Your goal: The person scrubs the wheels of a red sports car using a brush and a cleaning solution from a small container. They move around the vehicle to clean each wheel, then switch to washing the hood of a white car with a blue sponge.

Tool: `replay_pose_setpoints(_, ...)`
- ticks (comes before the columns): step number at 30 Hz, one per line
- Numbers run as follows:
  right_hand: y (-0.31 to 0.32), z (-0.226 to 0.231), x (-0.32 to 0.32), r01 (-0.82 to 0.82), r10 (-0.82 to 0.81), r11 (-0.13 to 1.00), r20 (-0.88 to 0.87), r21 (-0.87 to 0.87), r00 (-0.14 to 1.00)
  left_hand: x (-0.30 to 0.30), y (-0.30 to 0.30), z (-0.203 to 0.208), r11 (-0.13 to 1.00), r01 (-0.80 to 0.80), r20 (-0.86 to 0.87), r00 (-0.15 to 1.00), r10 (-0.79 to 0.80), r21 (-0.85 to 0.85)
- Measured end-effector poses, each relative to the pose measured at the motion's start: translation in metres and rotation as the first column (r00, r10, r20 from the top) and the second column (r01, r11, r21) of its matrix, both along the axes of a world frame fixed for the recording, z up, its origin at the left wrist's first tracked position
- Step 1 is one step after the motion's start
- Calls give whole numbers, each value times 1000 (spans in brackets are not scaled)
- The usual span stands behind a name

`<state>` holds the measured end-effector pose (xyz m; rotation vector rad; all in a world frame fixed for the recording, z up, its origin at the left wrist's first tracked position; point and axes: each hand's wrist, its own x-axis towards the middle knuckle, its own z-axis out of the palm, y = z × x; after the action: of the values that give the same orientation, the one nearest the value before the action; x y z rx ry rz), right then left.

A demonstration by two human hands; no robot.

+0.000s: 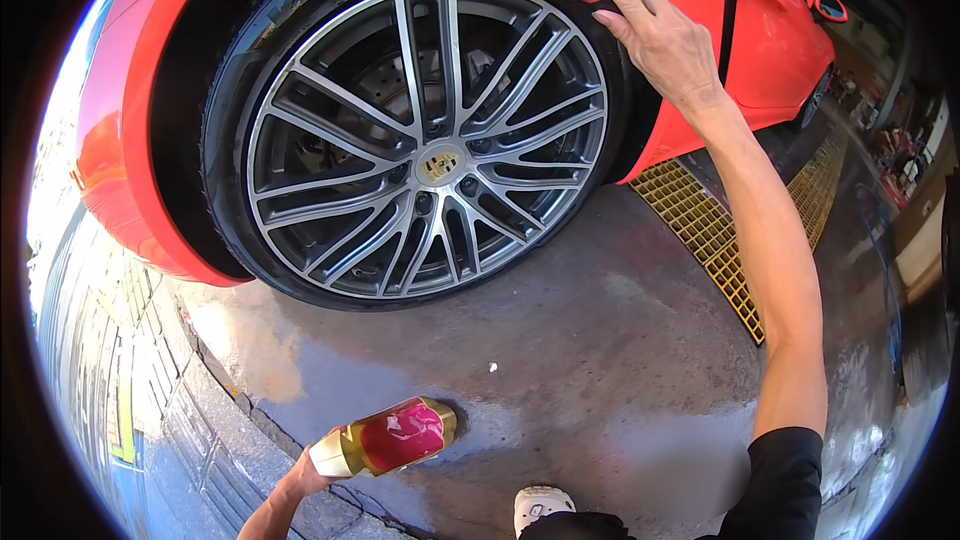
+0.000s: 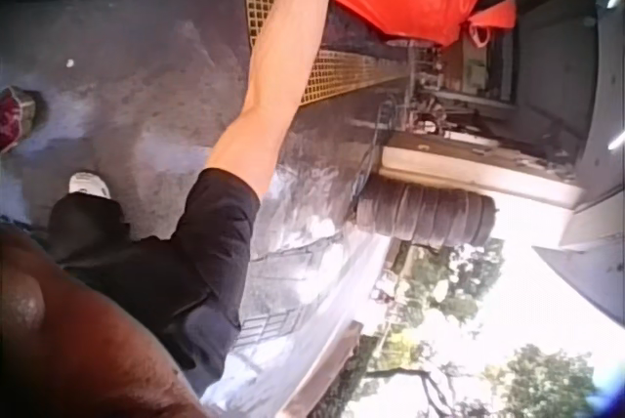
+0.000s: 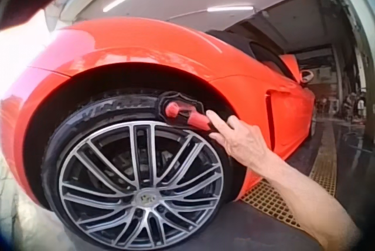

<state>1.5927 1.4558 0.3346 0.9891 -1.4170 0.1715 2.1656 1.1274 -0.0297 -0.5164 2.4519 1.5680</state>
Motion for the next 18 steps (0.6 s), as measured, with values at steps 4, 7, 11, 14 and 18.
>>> replay_pose_setpoints(4, 15, -45, -30, 91, -86, 993, 70, -75, 994, 1, -1, -6, 1000, 0, -1, 1000, 0, 24)
replay_pose_setpoints(7, 37, -114, -43, 303, -241, 941, 328, -153, 914, 0, -1, 0, 1000, 2, 50, 999, -3, 2)
replay_pose_setpoints(11, 59, -199, -46, 424, -290, 889, 507, -171, 812, 3, -6, -9, 995, 58, 26, 998, -56, -84)
replay_pose_setpoints(14, 78, -251, -32, 526, -358, 849, 674, -53, 647, -1, 3, -3, 1000, -9, 55, 998, 9, 4)
replay_pose_setpoints(18, 85, -247, -1, 425, -133, 886, 775, -186, 618, 2, 4, 5, 999, -27, 56, 998, 26, 20)
